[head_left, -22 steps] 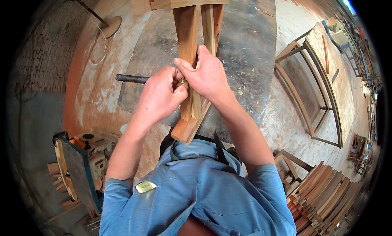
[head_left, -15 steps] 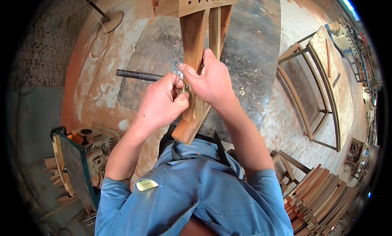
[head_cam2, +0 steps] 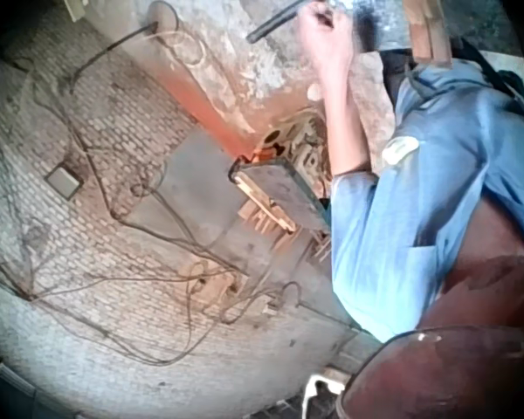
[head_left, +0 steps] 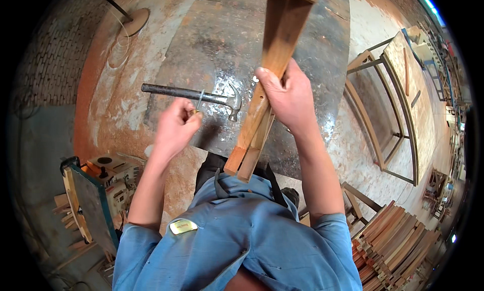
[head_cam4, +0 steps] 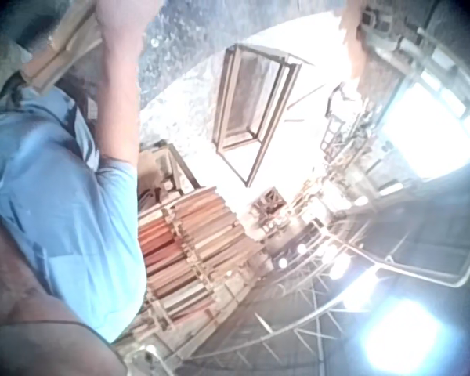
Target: The person assembles a wooden chair frame by hand, aligning pre-drilled wooden components and inserting dowels and screws to join the parts. The person repeatedly reorients the frame to access different joints and tightens fasteners to secure the structure.
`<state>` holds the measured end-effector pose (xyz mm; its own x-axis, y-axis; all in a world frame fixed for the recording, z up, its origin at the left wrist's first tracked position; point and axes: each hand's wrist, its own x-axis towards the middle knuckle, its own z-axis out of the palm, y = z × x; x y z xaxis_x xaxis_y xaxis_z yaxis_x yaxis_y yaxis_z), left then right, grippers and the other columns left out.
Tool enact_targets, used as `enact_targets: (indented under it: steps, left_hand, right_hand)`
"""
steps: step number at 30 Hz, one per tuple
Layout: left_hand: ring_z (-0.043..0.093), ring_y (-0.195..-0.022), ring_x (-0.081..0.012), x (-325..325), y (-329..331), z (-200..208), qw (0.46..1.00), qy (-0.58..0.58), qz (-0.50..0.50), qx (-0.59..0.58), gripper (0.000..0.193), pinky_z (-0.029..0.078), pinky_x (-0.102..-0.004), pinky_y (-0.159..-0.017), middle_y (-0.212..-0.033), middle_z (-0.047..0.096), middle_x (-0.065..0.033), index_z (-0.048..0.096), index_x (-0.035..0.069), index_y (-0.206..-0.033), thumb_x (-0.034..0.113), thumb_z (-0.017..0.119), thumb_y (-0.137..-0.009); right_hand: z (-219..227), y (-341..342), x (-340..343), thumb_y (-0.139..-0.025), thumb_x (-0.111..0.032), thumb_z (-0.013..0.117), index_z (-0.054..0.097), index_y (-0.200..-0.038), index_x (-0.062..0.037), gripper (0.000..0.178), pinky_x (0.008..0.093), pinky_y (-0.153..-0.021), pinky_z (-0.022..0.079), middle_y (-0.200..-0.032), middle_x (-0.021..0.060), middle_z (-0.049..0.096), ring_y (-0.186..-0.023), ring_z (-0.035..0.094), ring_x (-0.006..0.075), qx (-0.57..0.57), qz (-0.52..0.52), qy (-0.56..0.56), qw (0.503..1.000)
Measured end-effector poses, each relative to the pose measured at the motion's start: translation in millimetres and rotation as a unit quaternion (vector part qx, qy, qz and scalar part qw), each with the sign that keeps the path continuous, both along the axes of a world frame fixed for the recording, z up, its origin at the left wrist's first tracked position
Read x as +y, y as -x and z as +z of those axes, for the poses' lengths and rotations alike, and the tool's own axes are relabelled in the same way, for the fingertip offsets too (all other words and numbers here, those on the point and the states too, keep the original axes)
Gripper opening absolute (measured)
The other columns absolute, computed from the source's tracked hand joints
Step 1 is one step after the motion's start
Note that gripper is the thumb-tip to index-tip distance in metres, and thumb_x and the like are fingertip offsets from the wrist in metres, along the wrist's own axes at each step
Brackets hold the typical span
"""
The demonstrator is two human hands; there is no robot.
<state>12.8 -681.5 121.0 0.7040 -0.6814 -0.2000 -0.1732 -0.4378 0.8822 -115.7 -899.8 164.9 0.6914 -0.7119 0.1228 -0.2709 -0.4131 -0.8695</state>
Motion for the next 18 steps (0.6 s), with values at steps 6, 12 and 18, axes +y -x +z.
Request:
enact_targets:
  steps: [6,12,18]
  left_hand:
    - [0.06,-0.079,-0.0384,26,7,-169,0.935,-0.133,-0.167,-0.284,0.021,0.051,-0.044,-0.067,-0.096,0.058,-0.0136,0.057,0.006,-0.091,0.021,0.07,-0.082]
    - [0.062,-0.091,-0.0329,20,14,-170,0.918,-0.18,-0.21,-0.283,0.033,0.052,-0.0438,-0.072,-0.099,0.058,-0.0118,0.063,0.009,-0.107,0.029,0.07,-0.082]
    - [0.058,-0.109,-0.0271,-31,20,-20,0.988,0.032,-0.145,-0.048,0.062,0.049,-0.0344,-0.088,-0.127,0.054,-0.017,0.05,-0.002,-0.13,0.026,0.071,-0.079]
  right_hand:
    - [-10,11,-3,-0.084,-0.032,0.068,0.06,-0.102,-0.0001,0.037,0.0387,-0.071,0.051,-0.083,0.0184,0.067,-0.08,0.067,0.0334,-0.027,0.001,-0.081,0.996]
    - [-12,13,1,-0.083,-0.031,0.069,0.059,-0.104,0.0,0.039,0.0358,-0.071,0.051,-0.083,0.017,0.067,-0.08,0.068,0.0302,-0.035,-0.003,-0.079,0.996]
    - [-10,14,4,-0.08,-0.039,0.073,0.059,-0.099,0.0014,0.047,0.0382,-0.07,0.051,-0.081,0.02,0.066,-0.079,0.067,0.0353,-0.018,-0.01,-0.058,0.998]
